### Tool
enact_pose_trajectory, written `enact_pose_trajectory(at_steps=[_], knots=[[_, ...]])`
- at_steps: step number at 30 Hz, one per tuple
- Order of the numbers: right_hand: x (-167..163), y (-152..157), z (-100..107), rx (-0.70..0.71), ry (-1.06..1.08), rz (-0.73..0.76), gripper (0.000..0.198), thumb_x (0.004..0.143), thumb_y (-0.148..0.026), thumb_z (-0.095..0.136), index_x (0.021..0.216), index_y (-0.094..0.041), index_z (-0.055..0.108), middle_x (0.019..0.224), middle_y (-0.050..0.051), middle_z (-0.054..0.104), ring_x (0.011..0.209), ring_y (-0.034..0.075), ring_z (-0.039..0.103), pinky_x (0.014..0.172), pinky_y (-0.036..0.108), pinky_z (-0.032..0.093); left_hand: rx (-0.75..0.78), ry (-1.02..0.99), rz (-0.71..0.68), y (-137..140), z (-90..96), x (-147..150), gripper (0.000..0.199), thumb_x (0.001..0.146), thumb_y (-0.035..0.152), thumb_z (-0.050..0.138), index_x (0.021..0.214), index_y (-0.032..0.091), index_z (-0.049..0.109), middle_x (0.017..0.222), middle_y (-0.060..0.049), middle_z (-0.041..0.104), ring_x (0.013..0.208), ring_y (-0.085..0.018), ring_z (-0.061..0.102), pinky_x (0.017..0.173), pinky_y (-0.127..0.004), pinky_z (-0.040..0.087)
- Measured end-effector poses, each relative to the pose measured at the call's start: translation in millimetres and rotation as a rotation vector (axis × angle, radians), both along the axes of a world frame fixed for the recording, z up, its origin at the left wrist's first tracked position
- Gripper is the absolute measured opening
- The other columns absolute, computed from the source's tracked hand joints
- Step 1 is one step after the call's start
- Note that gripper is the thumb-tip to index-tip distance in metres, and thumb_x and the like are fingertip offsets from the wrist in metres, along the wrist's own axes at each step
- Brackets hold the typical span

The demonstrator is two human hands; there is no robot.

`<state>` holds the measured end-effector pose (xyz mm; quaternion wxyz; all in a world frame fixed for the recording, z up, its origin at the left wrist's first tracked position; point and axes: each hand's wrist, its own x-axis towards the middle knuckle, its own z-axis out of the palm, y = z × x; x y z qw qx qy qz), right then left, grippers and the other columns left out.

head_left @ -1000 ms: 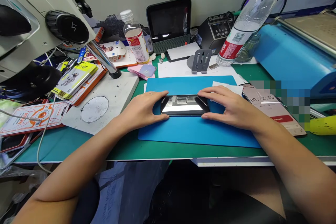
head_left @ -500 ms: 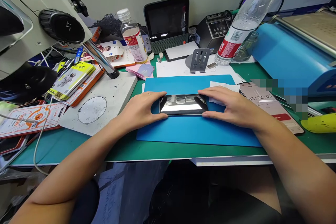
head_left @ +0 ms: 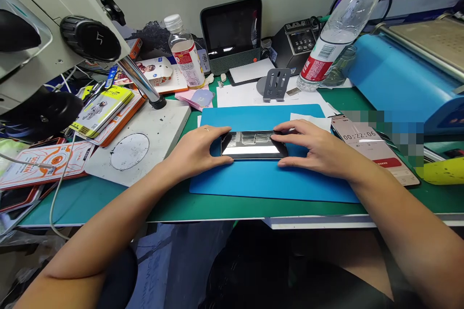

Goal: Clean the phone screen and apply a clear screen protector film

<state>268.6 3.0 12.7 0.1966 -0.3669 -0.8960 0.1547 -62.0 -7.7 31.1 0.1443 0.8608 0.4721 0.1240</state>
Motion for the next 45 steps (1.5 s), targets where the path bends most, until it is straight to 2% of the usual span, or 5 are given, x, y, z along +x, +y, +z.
enact_pose_trajectory(at_steps=[9, 16, 21, 30, 45], knots=[[-7, -2, 4, 0.149, 0.003, -0.020, 0.047, 0.093, -0.054, 0.066, 0.126, -0.021, 0.075, 0.138, 0.018, 0.065, 0.129, 0.040, 0.058, 0.105, 0.062, 0.050, 0.008, -0.011, -0.043, 0, 0.0, 2, 0.067, 0.086, 0.045, 0.076, 0.144, 0.020, 0.054, 0.137, -0.012, 0.066, 0.125, -0.031, 0.061, 0.105, -0.045, 0.052], [-4, -26, 27, 0.185, -0.046, -0.370, 0.052, 0.100, -0.048, 0.055, 0.140, -0.017, 0.065, 0.143, 0.019, 0.064, 0.132, 0.040, 0.060, 0.108, 0.060, 0.051, 0.007, -0.002, -0.053, -4, 0.9, 8, 0.088, 0.084, 0.059, 0.072, 0.153, 0.016, 0.041, 0.146, -0.018, 0.057, 0.136, -0.036, 0.052, 0.115, -0.052, 0.044], [1, -39, 13, 0.189, -0.085, -0.514, 0.046, 0.102, -0.041, 0.050, 0.140, -0.018, 0.064, 0.141, 0.016, 0.068, 0.129, 0.038, 0.064, 0.106, 0.058, 0.055, 0.038, 0.014, -0.042, -2, -1.9, 7, 0.080, 0.085, 0.058, 0.072, 0.149, 0.017, 0.046, 0.144, -0.017, 0.059, 0.135, -0.037, 0.052, 0.114, -0.053, 0.044], [-5, -35, -14, 0.268, -0.071, -0.543, 0.038, 0.103, -0.036, 0.046, 0.121, -0.017, 0.074, 0.128, 0.018, 0.073, 0.120, 0.038, 0.067, 0.098, 0.062, 0.057, 0.017, -0.011, -0.058, -3, -0.3, 6, 0.069, 0.090, 0.050, 0.069, 0.147, 0.016, 0.050, 0.138, -0.015, 0.066, 0.122, -0.034, 0.057, 0.102, -0.050, 0.051], [-9, -43, -5, 0.287, 0.059, -0.548, 0.030, 0.104, -0.031, 0.047, 0.105, -0.022, 0.076, 0.106, 0.012, 0.080, 0.102, 0.033, 0.074, 0.089, 0.055, 0.062, 0.019, -0.028, -0.050, -2, -0.2, 6, 0.068, 0.089, 0.050, 0.072, 0.145, 0.018, 0.051, 0.134, -0.014, 0.067, 0.125, -0.034, 0.057, 0.102, -0.048, 0.052]])
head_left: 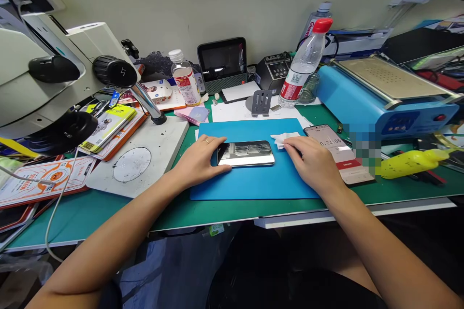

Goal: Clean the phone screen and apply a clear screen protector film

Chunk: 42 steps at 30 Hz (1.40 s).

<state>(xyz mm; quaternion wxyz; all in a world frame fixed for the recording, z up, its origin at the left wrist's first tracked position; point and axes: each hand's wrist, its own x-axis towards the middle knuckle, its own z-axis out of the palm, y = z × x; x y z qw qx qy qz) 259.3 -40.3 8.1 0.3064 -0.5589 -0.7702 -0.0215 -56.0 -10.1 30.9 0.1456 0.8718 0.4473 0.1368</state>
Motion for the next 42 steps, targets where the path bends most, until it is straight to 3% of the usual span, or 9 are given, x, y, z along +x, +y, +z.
enact_pose_trajectory(at_steps=[15, 26, 36, 42], knots=[[-1.8, -5.1, 3.3, -0.067, 0.095, -0.097, 0.028, 0.103, -0.035, 0.050, 0.107, -0.021, 0.074, 0.106, 0.010, 0.081, 0.095, 0.031, 0.076, 0.080, 0.043, 0.059, 0.039, -0.014, -0.025, 1.2, -4.3, -1.0, 0.064, 0.088, 0.051, 0.073, 0.141, 0.019, 0.056, 0.136, -0.013, 0.066, 0.121, -0.033, 0.059, 0.102, -0.048, 0.052], [-3.7, -6.1, 6.6, -0.099, 0.198, -0.193, 0.026, 0.102, -0.038, 0.046, 0.102, -0.022, 0.066, 0.083, 0.008, 0.074, 0.071, 0.027, 0.070, 0.060, 0.034, 0.047, 0.054, -0.030, -0.047, 2.3, -8.6, -2.4, 0.063, 0.090, 0.048, 0.073, 0.142, 0.017, 0.056, 0.138, -0.013, 0.066, 0.122, -0.032, 0.059, 0.104, -0.049, 0.052], [-3.0, -6.9, 6.3, -0.175, 0.218, -0.209, 0.016, 0.095, -0.030, 0.049, 0.101, -0.022, 0.061, 0.081, 0.007, 0.075, 0.065, 0.025, 0.068, 0.060, 0.033, 0.043, 0.063, -0.033, -0.049, 2.5, -8.4, -2.8, 0.063, 0.090, 0.050, 0.071, 0.144, 0.020, 0.054, 0.136, -0.012, 0.067, 0.122, -0.032, 0.058, 0.102, -0.048, 0.052], [-3.0, -7.6, 5.3, -0.174, 0.205, -0.205, 0.024, 0.096, -0.032, 0.051, 0.108, -0.020, 0.067, 0.087, 0.008, 0.079, 0.065, 0.024, 0.069, 0.059, 0.033, 0.044, 0.049, -0.021, -0.036, 1.4, -5.8, -1.7, 0.063, 0.090, 0.049, 0.072, 0.143, 0.018, 0.055, 0.136, -0.012, 0.067, 0.121, -0.032, 0.058, 0.102, -0.047, 0.052]])
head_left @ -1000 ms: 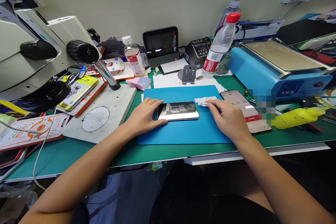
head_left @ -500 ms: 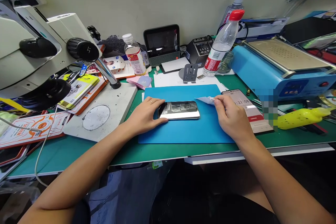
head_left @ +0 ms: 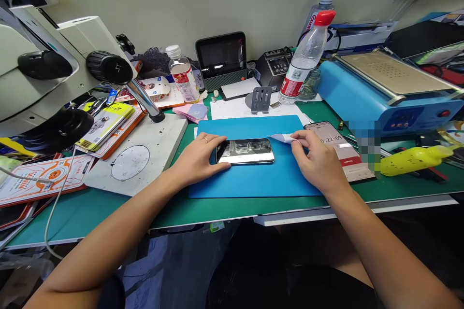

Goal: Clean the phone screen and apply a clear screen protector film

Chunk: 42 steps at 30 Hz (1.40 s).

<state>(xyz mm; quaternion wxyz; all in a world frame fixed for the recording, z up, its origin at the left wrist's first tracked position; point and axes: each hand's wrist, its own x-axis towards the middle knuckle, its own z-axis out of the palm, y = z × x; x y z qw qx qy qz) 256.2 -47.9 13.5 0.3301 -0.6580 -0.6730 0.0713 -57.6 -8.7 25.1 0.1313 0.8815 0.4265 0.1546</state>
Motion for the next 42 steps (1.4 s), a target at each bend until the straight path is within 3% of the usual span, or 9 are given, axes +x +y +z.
enact_pose_trajectory(at_steps=[6, 9, 12, 15, 22, 27, 32, 38, 42], knots=[[2, 1, 2, 0.062, -0.046, 0.032, 0.028, 0.098, -0.029, 0.053, 0.110, -0.019, 0.076, 0.076, 0.005, 0.077, 0.064, 0.025, 0.071, 0.059, 0.034, 0.050, -0.003, 0.002, -0.006, 0, -0.1, 1, 0.064, 0.091, 0.050, 0.070, 0.144, 0.018, 0.054, 0.138, -0.012, 0.066, 0.123, -0.032, 0.057, 0.104, -0.048, 0.051], [-1, -6, 5, 0.204, -0.075, 0.053, 0.027, 0.099, -0.025, 0.053, 0.111, -0.017, 0.076, 0.090, 0.008, 0.081, 0.075, 0.025, 0.076, 0.067, 0.036, 0.058, -0.004, 0.009, 0.000, 0, -0.2, 1, 0.064, 0.090, 0.050, 0.071, 0.143, 0.017, 0.055, 0.138, -0.013, 0.066, 0.123, -0.032, 0.058, 0.105, -0.049, 0.051], [-13, -19, 3, 0.296, -0.179, 0.230, 0.027, 0.101, -0.019, 0.052, 0.117, -0.014, 0.074, 0.110, 0.013, 0.081, 0.099, 0.027, 0.078, 0.087, 0.038, 0.061, 0.001, 0.015, -0.001, 0, -1.0, 1, 0.065, 0.090, 0.049, 0.072, 0.143, 0.016, 0.055, 0.138, -0.014, 0.066, 0.123, -0.032, 0.058, 0.105, -0.049, 0.051], [-27, -26, -2, 0.254, -0.308, 0.396, 0.030, 0.102, -0.015, 0.049, 0.124, -0.011, 0.069, 0.124, 0.017, 0.077, 0.117, 0.029, 0.073, 0.100, 0.043, 0.058, 0.004, 0.007, -0.003, 1, -1.9, 1, 0.065, 0.090, 0.049, 0.072, 0.143, 0.016, 0.055, 0.138, -0.013, 0.066, 0.123, -0.032, 0.058, 0.105, -0.049, 0.051], [-30, -1, 8, 0.005, -0.419, 0.407, 0.041, 0.103, -0.014, 0.037, 0.131, -0.009, 0.066, 0.135, 0.020, 0.071, 0.126, 0.034, 0.067, 0.104, 0.050, 0.055, -0.032, -0.002, -0.010, 2, -1.5, 0, 0.063, 0.092, 0.050, 0.069, 0.144, 0.018, 0.054, 0.139, -0.013, 0.064, 0.123, -0.032, 0.057, 0.106, -0.051, 0.050], [-11, 17, 21, -0.203, -0.139, 0.270, 0.040, 0.104, -0.029, 0.043, 0.129, -0.022, 0.072, 0.118, 0.011, 0.080, 0.100, 0.032, 0.077, 0.082, 0.046, 0.062, -0.034, 0.011, 0.003, 1, -1.4, 0, 0.064, 0.091, 0.050, 0.070, 0.145, 0.020, 0.053, 0.137, -0.013, 0.064, 0.123, -0.033, 0.056, 0.105, -0.049, 0.050], [-6, 2, 21, -0.085, 0.051, 0.120, 0.039, 0.102, -0.032, 0.046, 0.128, -0.024, 0.074, 0.115, 0.008, 0.081, 0.099, 0.031, 0.076, 0.080, 0.044, 0.061, -0.021, 0.028, 0.002, 0, -0.7, 1, 0.065, 0.090, 0.050, 0.071, 0.145, 0.019, 0.053, 0.137, -0.014, 0.064, 0.123, -0.033, 0.056, 0.103, -0.048, 0.050], [-21, -9, 11, -0.058, -0.262, 0.447, 0.041, 0.103, -0.019, 0.040, 0.133, -0.019, 0.068, 0.136, 0.012, 0.072, 0.124, 0.031, 0.069, 0.102, 0.047, 0.058, -0.037, 0.003, -0.005, 1, -1.5, 0, 0.064, 0.091, 0.048, 0.071, 0.145, 0.019, 0.053, 0.138, -0.014, 0.064, 0.123, -0.032, 0.057, 0.105, -0.048, 0.049], [-27, 10, 17, -0.100, -0.412, 0.487, 0.045, 0.098, -0.012, 0.038, 0.132, -0.020, 0.068, 0.130, 0.012, 0.075, 0.115, 0.032, 0.073, 0.091, 0.047, 0.061, -0.071, -0.022, 0.001, 2, -2.1, 0, 0.063, 0.090, 0.047, 0.073, 0.143, 0.019, 0.054, 0.138, -0.013, 0.064, 0.123, -0.031, 0.057, 0.105, -0.047, 0.049]])
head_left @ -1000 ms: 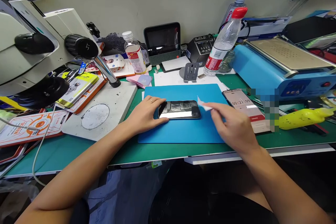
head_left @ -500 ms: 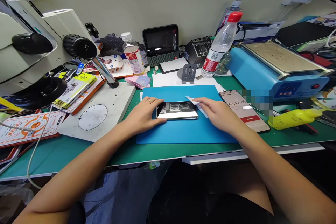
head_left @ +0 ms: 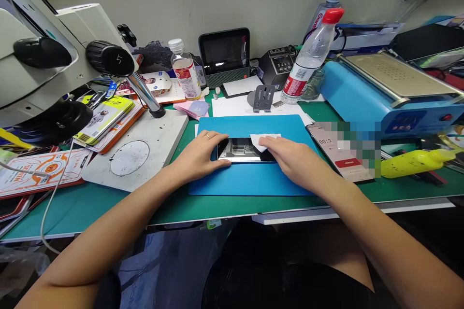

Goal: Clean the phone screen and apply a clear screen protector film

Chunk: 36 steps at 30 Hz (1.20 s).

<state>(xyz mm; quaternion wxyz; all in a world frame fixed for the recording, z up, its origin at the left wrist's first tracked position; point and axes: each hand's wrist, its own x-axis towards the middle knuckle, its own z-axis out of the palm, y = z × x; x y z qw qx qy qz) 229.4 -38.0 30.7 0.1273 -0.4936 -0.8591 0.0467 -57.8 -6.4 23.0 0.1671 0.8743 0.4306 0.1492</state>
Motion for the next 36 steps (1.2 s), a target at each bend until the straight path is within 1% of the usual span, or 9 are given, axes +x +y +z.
enact_pose_trajectory(at_steps=[3, 6, 9, 11, 14, 18, 25, 31, 36], knots=[[5, 17, 9, -0.112, -0.017, -0.002, 0.045, 0.099, -0.016, 0.041, 0.133, -0.023, 0.069, 0.126, 0.011, 0.077, 0.106, 0.033, 0.076, 0.085, 0.047, 0.062, -0.029, -0.009, 0.015, 0, 0.1, 0, 0.065, 0.089, 0.049, 0.074, 0.143, 0.019, 0.055, 0.137, -0.013, 0.064, 0.123, -0.032, 0.057, 0.104, -0.048, 0.049], [19, 29, 15, -0.201, 0.154, -0.066, 0.041, 0.102, -0.028, 0.044, 0.132, -0.026, 0.072, 0.128, 0.008, 0.077, 0.112, 0.031, 0.075, 0.094, 0.049, 0.059, -0.023, -0.006, 0.019, 0, 0.1, 1, 0.066, 0.089, 0.049, 0.074, 0.144, 0.019, 0.054, 0.136, -0.013, 0.064, 0.123, -0.033, 0.056, 0.104, -0.048, 0.050], [31, 27, 17, -0.073, 0.389, -0.273, 0.039, 0.101, -0.031, 0.046, 0.126, -0.024, 0.075, 0.126, 0.007, 0.078, 0.119, 0.033, 0.072, 0.100, 0.052, 0.056, -0.001, 0.008, 0.018, 0, 0.3, 1, 0.066, 0.088, 0.049, 0.074, 0.144, 0.021, 0.055, 0.135, -0.013, 0.064, 0.121, -0.033, 0.058, 0.102, -0.047, 0.050], [32, 17, 15, -0.017, 0.430, -0.328, 0.038, 0.101, -0.031, 0.047, 0.125, -0.023, 0.075, 0.120, 0.008, 0.080, 0.114, 0.033, 0.074, 0.097, 0.051, 0.058, 0.005, 0.014, 0.017, 0, 0.6, 1, 0.066, 0.088, 0.050, 0.074, 0.144, 0.021, 0.054, 0.135, -0.013, 0.064, 0.121, -0.033, 0.058, 0.102, -0.048, 0.050], [24, -3, 7, -0.081, 0.298, -0.169, 0.038, 0.102, -0.029, 0.046, 0.129, -0.021, 0.072, 0.122, 0.009, 0.079, 0.111, 0.032, 0.076, 0.092, 0.048, 0.062, 0.004, 0.012, 0.019, 0, 1.0, 1, 0.066, 0.088, 0.048, 0.075, 0.145, 0.021, 0.054, 0.135, -0.013, 0.064, 0.121, -0.033, 0.058, 0.102, -0.047, 0.050], [1, -9, -5, -0.057, 0.113, 0.027, 0.044, 0.105, -0.025, 0.038, 0.141, -0.020, 0.063, 0.147, 0.011, 0.065, 0.137, 0.032, 0.060, 0.110, 0.054, 0.053, 0.012, 0.008, 0.014, 1, -0.1, 1, 0.067, 0.088, 0.049, 0.075, 0.143, 0.017, 0.055, 0.135, -0.014, 0.065, 0.119, -0.033, 0.058, 0.103, -0.047, 0.050], [-52, -5, -7, -0.126, 0.012, 0.203, 0.076, 0.100, -0.056, 0.051, 0.158, -0.006, 0.042, 0.164, 0.022, 0.037, 0.154, 0.036, 0.034, 0.124, 0.057, 0.036, 0.045, -0.024, 0.015, 2, -3.5, -1, 0.064, 0.086, 0.048, 0.078, 0.139, 0.020, 0.057, 0.131, -0.012, 0.068, 0.117, -0.032, 0.061, 0.100, -0.046, 0.051], [-37, -44, -8, -0.061, -0.029, 0.223, 0.074, 0.102, -0.059, 0.046, 0.159, -0.012, 0.042, 0.164, 0.019, 0.039, 0.153, 0.033, 0.037, 0.124, 0.053, 0.038, 0.047, -0.007, 0.016, 2, -2.2, 0, 0.066, 0.085, 0.046, 0.080, 0.140, 0.019, 0.057, 0.130, -0.013, 0.068, 0.117, -0.032, 0.060, 0.101, -0.046, 0.051], [-30, -25, -7, -0.086, -0.108, 0.055, 0.082, 0.103, -0.063, 0.036, 0.157, -0.001, 0.042, 0.163, 0.026, 0.040, 0.152, 0.038, 0.038, 0.123, 0.058, 0.037, 0.021, -0.006, 0.025, 2, 0.0, 0, 0.065, 0.085, 0.046, 0.080, 0.139, 0.016, 0.058, 0.130, -0.014, 0.068, 0.116, -0.032, 0.060, 0.099, -0.045, 0.051]])
